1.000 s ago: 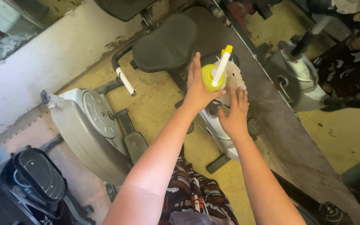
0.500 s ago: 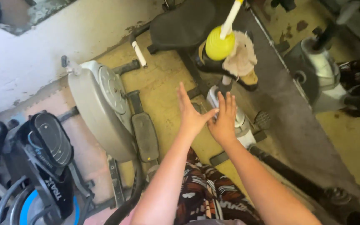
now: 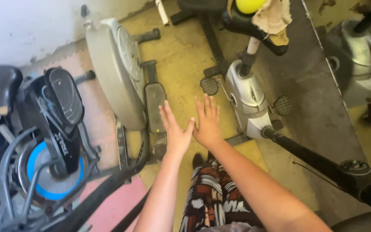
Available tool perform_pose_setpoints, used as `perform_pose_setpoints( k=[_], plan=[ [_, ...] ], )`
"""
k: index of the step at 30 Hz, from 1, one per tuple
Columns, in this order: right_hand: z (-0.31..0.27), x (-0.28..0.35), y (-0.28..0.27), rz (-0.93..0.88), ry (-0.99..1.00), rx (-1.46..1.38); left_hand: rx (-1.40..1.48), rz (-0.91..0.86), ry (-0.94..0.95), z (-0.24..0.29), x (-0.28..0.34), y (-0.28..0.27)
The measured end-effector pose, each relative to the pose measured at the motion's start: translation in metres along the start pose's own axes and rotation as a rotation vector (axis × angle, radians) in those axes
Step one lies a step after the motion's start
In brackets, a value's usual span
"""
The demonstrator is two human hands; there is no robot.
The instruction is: Cleaning and wiping down various gym equipment including stationary bikes and ellipticals using a spray bottle and cloth.
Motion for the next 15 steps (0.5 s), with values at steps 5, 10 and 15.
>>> perform_pose_setpoints(
  k=[5,10,15],
  plan=[
    [-0.029,0.038,0.018,-0.099,-0.007,-0.078,-0.039,0.033,-0.069,-0.029,0.043,-0.018],
    [-0.032,0.062,0.028,-0.138,0.1,-0.12,-0.043,0.01,-0.197,-0.057,0.071,-0.03],
    [-0.058,0.108,0.021,0.037,0.061,-0.136,-0.112,0.03,-0.19,-0.058,0.116,-0.053]
  ],
)
Point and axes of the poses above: each hand's wrist, its own x-axis away from the middle knuckle, its own y-axis out of the palm, z = x × y, the point moved 10 cm from there along -x, towards the middle knuckle, and after that the axes turned 7 degrees about -y, right-handed, at the moved point
